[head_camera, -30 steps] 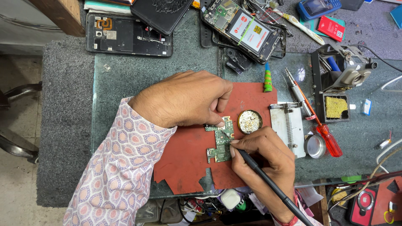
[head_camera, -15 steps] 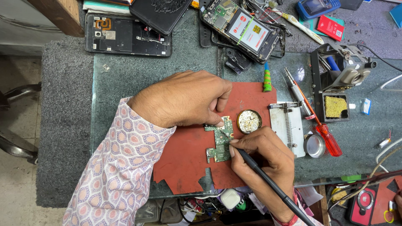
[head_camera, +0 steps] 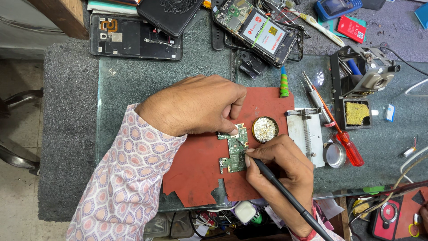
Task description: The person uses a soldering iron to apply solder to multiple points on a small green circuit board. They repeatedly dip the iron into a tin of solder and touch it to various pads and components on the board. The board is held steady with the left hand while the right hand manipulates the tool.
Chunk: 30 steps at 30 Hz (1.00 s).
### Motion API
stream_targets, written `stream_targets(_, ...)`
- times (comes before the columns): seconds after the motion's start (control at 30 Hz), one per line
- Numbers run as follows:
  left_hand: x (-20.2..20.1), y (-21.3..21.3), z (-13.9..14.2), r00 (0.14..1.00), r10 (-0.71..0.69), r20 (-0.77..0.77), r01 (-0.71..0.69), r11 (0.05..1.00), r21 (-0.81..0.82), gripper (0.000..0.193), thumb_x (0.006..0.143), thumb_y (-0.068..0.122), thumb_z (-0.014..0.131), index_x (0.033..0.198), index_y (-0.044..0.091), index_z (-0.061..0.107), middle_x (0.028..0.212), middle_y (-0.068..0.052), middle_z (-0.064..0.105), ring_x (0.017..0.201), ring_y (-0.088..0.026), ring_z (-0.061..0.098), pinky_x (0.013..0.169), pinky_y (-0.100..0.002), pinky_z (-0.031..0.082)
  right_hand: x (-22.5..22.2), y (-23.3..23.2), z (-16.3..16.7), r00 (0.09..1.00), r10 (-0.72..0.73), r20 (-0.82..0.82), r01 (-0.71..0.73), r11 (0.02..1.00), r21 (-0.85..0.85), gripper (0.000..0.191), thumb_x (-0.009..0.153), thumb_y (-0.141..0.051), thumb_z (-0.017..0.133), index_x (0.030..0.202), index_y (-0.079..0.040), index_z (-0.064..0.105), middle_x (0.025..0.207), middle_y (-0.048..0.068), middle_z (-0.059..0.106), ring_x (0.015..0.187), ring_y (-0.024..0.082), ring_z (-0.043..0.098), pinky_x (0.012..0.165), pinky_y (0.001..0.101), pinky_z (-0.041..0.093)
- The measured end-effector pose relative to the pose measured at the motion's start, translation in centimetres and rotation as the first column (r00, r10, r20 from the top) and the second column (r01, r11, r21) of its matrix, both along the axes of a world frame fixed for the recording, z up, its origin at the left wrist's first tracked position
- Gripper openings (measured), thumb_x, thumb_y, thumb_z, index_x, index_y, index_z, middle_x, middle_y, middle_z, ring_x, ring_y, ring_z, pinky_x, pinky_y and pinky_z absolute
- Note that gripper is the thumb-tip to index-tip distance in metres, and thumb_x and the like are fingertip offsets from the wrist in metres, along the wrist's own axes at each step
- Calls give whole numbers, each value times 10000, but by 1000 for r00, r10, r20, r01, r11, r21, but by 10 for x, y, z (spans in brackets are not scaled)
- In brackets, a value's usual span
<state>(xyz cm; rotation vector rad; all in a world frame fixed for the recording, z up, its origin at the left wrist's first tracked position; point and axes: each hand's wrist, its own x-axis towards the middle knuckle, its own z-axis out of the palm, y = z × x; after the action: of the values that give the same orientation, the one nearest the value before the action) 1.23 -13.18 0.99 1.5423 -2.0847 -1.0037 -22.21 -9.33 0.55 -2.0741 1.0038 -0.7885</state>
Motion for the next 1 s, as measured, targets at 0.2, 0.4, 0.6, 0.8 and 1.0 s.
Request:
stream_targets(0.2,0,0,0,1000,3,-12,-3,1000,-16,253,692,221,829,833,89,666,795,-56,711,775,-262,706,643,-434,526,-1,0,1,999,33,-3,-33,999,-6,124,787,18,778,896,1,724,866,54,676,786,121,674,685,243,532)
stream_targets(0.4,1,1,0,1000,2,-7,-2,1000,-5,260,677,217,834,829,90,665,798,-56,712,778,-260,707,643,-433,530,0,0,0,1000,9,-2,-9,1000,-10,111,795,19,775,887,0,716,860,50,671,775,113,674,674,236,531)
stream_targets(0.6,0,0,0,1000,-1,0,1,1000,-7,240,708,215,829,839,91,670,795,-58,719,769,-264,710,646,-433,529,0,0,0,1000,2,-13,-2,1000,-5,114,786,18,778,887,-1,728,850,52,668,753,114,667,650,235,520)
stream_targets(0.8,0,-1,-1,1000,-5,-8,4,1000,-18,245,680,210,829,822,89,671,793,-58,716,771,-265,709,638,-434,528,0,1,1,1000,24,-5,-24,1000,-8,127,792,18,778,908,-2,731,866,50,670,778,111,674,667,234,530)
stream_targets(1.0,1,-1,-1,1000,-10,0,10,1000,-11,249,682,211,825,829,87,666,794,-59,714,776,-268,704,639,-438,525,-2,1,-3,999,-37,4,37,999,-13,119,789,16,777,873,-1,695,841,51,658,734,103,661,637,224,509)
